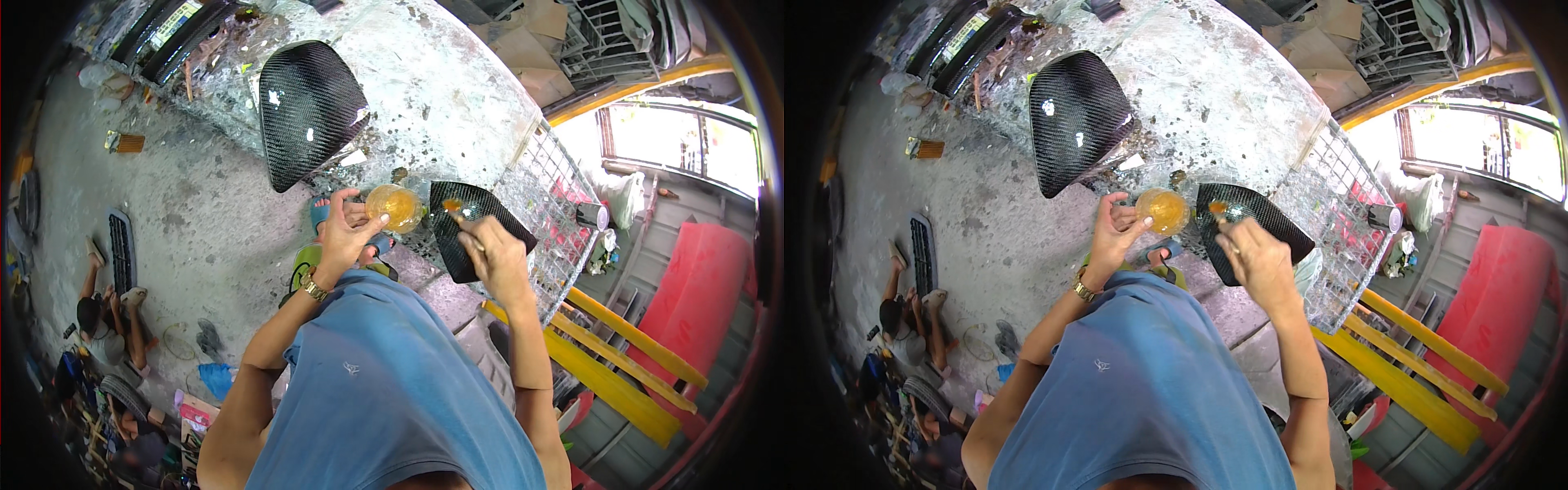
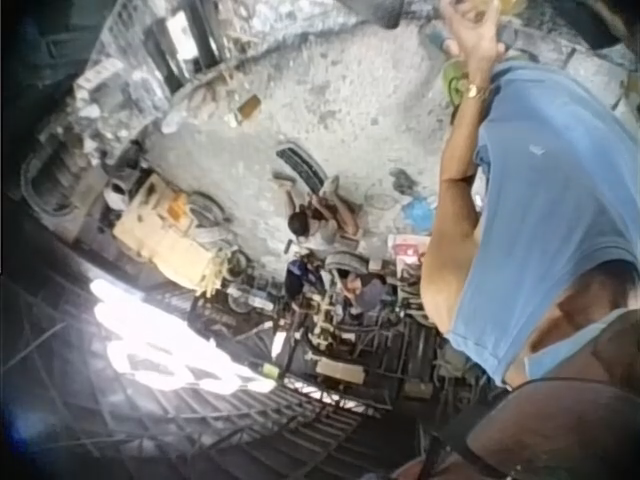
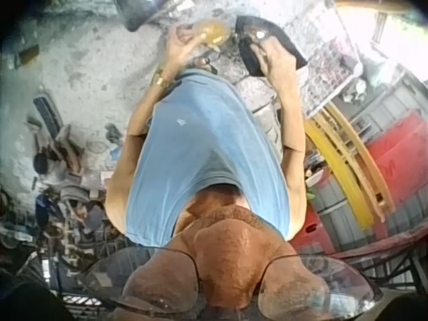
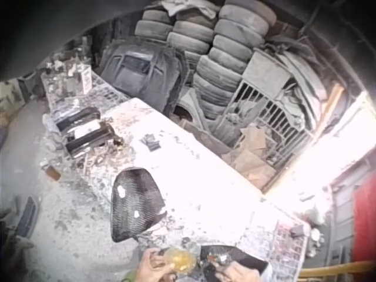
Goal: Apply a clear or resin coating to carbon fiber automotive components using a brush.
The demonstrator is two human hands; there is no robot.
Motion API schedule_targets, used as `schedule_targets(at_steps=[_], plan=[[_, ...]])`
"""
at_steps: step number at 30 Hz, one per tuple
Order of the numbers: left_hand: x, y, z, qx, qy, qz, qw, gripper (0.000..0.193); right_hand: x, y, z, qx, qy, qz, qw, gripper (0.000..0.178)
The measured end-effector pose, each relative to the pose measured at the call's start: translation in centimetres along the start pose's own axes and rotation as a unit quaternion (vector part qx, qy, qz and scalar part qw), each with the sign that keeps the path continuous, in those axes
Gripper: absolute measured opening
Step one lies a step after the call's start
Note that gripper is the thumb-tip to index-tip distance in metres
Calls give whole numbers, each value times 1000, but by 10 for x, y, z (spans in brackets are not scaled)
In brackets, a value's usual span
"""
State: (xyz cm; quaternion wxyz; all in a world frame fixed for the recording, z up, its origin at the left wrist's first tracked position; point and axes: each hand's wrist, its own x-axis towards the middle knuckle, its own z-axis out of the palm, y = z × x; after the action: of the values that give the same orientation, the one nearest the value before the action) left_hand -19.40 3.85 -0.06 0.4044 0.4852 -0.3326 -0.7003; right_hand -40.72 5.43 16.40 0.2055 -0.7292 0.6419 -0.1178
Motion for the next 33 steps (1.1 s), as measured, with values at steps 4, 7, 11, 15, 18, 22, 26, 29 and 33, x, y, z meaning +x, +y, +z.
schedule_targets(at_steps=[4, 7, 11, 15, 18, 22, 26, 29, 33], plan=[[-5, 13, 2, 48, 23, 59, 997, 65, 2, -15, 18, 126, 60, -38, 989, 14], [-11, 27, 4, 74, 13, 81, 994, 62, 18, -19, 35, 70, 58, -64, 994, 11], [-11, 31, 6, 19, 10, 81, 996, 65, 17, -13, 40, 225, 44, 66, 971, 9], [-2, 18, 4, 48, 16, 80, 996, 67, 27, 15, 23, 395, 95, 198, 892, 20], [4, 16, 3, 91, 14, 36, 995, 65, 37, 49, 10, 327, 84, 235, 912, 22], [9, 8, 7, 44, -1, -27, 999, 67, 37, 54, -17, 173, 179, 214, 945, 20], [13, -9, 7, 67, -13, -19, 997, 69, 24, 22, -16, -57, 154, 38, 986, 9], [12, -8, 10, 59, -24, -32, 997, 63, 6, -1, 8, -114, 36, -51, 992, 18], [10, 1, 12, 54, -31, -30, 998, 67, -8, -22, 29, -113, -10, -68, 991, 16]])
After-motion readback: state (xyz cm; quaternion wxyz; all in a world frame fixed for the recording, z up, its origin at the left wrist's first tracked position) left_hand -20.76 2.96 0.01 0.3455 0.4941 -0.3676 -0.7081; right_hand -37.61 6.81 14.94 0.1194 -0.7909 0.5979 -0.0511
